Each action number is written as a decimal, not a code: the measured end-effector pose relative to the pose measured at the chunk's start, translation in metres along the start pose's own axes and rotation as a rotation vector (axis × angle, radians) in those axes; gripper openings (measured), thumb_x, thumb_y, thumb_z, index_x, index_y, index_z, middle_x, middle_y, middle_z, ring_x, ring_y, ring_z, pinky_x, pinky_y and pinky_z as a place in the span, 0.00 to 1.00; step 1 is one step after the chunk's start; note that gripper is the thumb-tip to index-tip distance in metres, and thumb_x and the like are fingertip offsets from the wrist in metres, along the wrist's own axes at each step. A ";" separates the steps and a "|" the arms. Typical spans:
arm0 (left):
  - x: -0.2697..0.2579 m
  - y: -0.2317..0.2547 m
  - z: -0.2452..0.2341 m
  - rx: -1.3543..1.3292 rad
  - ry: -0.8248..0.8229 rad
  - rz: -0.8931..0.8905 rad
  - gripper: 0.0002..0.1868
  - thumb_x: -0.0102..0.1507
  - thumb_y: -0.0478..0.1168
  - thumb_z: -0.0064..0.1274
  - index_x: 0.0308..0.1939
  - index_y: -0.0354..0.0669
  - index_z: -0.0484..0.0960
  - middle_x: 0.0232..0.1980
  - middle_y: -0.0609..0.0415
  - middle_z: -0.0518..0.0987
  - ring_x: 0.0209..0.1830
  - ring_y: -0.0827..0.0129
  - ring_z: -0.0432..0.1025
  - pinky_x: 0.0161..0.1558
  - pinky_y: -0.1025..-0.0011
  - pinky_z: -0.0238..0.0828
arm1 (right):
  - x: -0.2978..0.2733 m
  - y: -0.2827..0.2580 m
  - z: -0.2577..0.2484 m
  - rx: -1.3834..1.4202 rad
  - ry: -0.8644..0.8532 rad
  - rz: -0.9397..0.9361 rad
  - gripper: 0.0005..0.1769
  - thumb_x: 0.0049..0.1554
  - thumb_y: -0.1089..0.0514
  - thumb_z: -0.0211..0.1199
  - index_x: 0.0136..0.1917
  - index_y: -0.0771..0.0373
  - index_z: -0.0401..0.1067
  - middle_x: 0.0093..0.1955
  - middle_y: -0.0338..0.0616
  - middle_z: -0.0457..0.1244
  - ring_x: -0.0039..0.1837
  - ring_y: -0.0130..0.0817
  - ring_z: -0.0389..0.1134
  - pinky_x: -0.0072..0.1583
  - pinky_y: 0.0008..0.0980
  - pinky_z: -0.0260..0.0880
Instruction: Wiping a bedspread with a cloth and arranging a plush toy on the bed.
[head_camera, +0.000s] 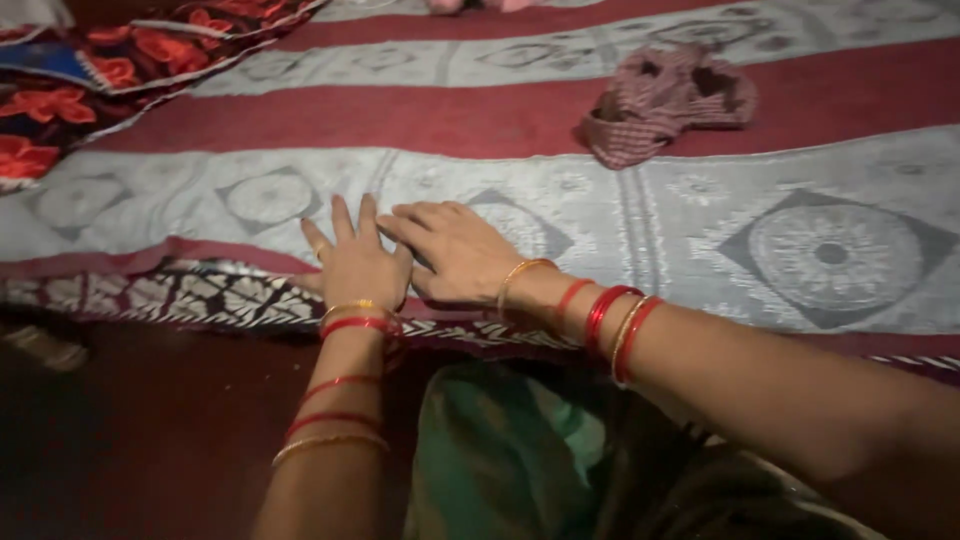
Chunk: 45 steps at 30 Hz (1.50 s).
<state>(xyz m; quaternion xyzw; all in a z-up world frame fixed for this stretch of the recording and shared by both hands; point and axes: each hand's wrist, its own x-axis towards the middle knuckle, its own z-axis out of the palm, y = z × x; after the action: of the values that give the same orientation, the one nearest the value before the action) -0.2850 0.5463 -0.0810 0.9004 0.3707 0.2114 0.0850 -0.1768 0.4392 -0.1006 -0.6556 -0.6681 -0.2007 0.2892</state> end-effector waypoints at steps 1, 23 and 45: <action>0.005 -0.007 0.008 0.006 0.000 -0.010 0.42 0.59 0.53 0.50 0.78 0.62 0.58 0.83 0.56 0.46 0.82 0.38 0.33 0.60 0.15 0.32 | 0.000 -0.007 -0.004 0.010 -0.002 -0.006 0.37 0.49 0.54 0.63 0.72 0.64 0.65 0.71 0.59 0.60 0.72 0.55 0.60 0.72 0.49 0.57; 0.027 -0.069 -0.013 -0.074 0.476 0.169 0.09 0.59 0.30 0.52 0.40 0.35 0.85 0.38 0.39 0.80 0.45 0.41 0.75 0.52 0.53 0.71 | 0.029 -0.042 0.023 0.234 -0.069 0.082 0.09 0.55 0.58 0.62 0.48 0.57 0.79 0.47 0.49 0.68 0.52 0.51 0.70 0.53 0.47 0.69; 0.066 -0.128 -0.002 -0.714 0.331 -0.546 0.10 0.57 0.37 0.58 0.41 0.48 0.87 0.37 0.50 0.85 0.38 0.60 0.83 0.43 0.60 0.79 | 0.086 -0.055 0.079 -0.065 0.003 0.045 0.14 0.53 0.58 0.63 0.53 0.64 0.75 0.56 0.55 0.65 0.58 0.54 0.67 0.56 0.50 0.69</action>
<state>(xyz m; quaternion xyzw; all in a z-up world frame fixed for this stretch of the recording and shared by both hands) -0.3253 0.6836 -0.0978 0.6389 0.5064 0.4361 0.3811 -0.2390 0.5524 -0.0982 -0.6790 -0.6459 -0.2169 0.2734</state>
